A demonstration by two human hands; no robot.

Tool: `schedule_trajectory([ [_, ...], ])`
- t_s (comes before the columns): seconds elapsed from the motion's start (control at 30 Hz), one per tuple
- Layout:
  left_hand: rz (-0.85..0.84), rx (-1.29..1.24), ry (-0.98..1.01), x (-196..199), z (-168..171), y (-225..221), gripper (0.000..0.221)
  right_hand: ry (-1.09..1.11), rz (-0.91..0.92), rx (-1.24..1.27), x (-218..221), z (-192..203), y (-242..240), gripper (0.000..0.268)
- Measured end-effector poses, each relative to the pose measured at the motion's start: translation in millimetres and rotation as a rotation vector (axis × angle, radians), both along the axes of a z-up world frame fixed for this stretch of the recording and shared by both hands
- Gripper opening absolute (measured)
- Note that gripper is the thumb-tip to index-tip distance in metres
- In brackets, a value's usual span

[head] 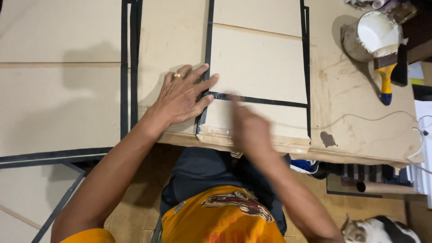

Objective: Applying glue to the edges of folder components and assembling them onto a backing sheet.

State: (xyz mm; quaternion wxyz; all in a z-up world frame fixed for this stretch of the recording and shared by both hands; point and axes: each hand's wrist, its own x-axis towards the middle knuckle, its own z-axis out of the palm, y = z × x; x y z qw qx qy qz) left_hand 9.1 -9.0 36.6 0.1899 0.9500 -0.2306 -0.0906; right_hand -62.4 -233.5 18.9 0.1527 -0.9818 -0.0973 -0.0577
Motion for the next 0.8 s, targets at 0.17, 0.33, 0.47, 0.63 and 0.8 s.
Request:
schedule_trajectory([
  [0.17,0.001,-0.054,0.031,0.2,-8.5,5.7,0.06,-0.061,0.029,-0.257,15.9,-28.0,0.0,0.067],
  [0.33,-0.004,-0.096,0.028,3.2,-18.0,9.1,0.061,-0.02,-0.219,-0.096,33.9,-26.1,-53.2,0.054],
  [0.47,-0.024,-0.098,0.062,15.8,-33.1,12.9,0.072,-0.013,0.068,0.062,6.4,-14.2,30.0,0.063],
  [0.63,-0.037,-0.073,0.069,13.3,-18.5,10.7,0.072,-0.006,0.056,-0.09,21.1,-8.0,45.2,0.066],
  [0.8,-0.037,-0.102,0.059,9.2,-27.0,12.0,0.072,-0.051,-0.14,-0.025,28.7,-16.4,16.4,0.053],
])
